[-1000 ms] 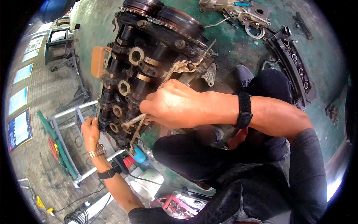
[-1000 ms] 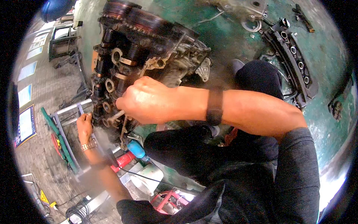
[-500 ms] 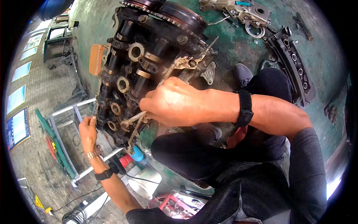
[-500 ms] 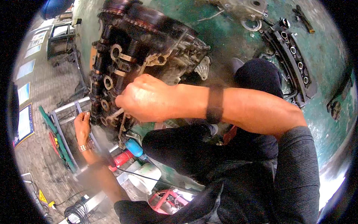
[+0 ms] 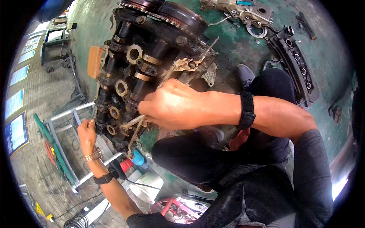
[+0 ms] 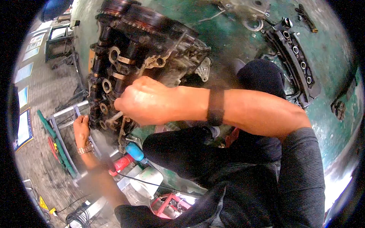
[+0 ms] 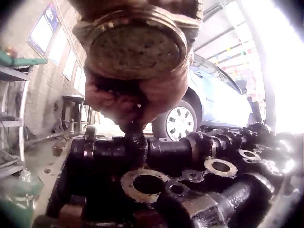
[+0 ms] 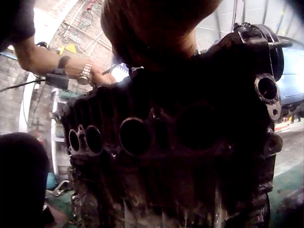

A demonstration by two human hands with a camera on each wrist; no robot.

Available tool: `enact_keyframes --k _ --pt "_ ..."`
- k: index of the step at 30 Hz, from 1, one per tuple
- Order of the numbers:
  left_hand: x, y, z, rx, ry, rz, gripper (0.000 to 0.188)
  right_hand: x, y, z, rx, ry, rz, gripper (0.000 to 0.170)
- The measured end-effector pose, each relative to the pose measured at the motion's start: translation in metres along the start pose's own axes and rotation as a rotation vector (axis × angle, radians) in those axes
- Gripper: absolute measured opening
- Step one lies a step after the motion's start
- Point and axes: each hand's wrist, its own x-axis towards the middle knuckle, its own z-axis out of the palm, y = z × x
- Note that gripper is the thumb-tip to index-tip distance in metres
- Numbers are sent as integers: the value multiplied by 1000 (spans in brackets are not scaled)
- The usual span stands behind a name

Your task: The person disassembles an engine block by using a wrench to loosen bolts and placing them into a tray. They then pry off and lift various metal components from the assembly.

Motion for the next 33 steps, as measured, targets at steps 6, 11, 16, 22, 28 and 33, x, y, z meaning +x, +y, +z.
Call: enact_keyframes --k 6,11,16,22,28,33 --pt "-3 10 -6 28 -36 -31 32 -1 0 0 -17 -10 10 16" --pt "-10 10 -6 60 -31 27 26 -1 -1 1 -15 6 4 12" --pt "-5 3 -7 26 -40 68 23 -1 -3 -2 -34 0 37 11" --pt "-9 19 -5 144 26 95 19 -1 1 3 -49 9 1 16" --pt "-5 4 2 74 69 91 20 -3 2 1 -67 4 -13 14" --pt "-2 12 -1 59 20 -66 22 -3 1 0 -53 12 -21 14"
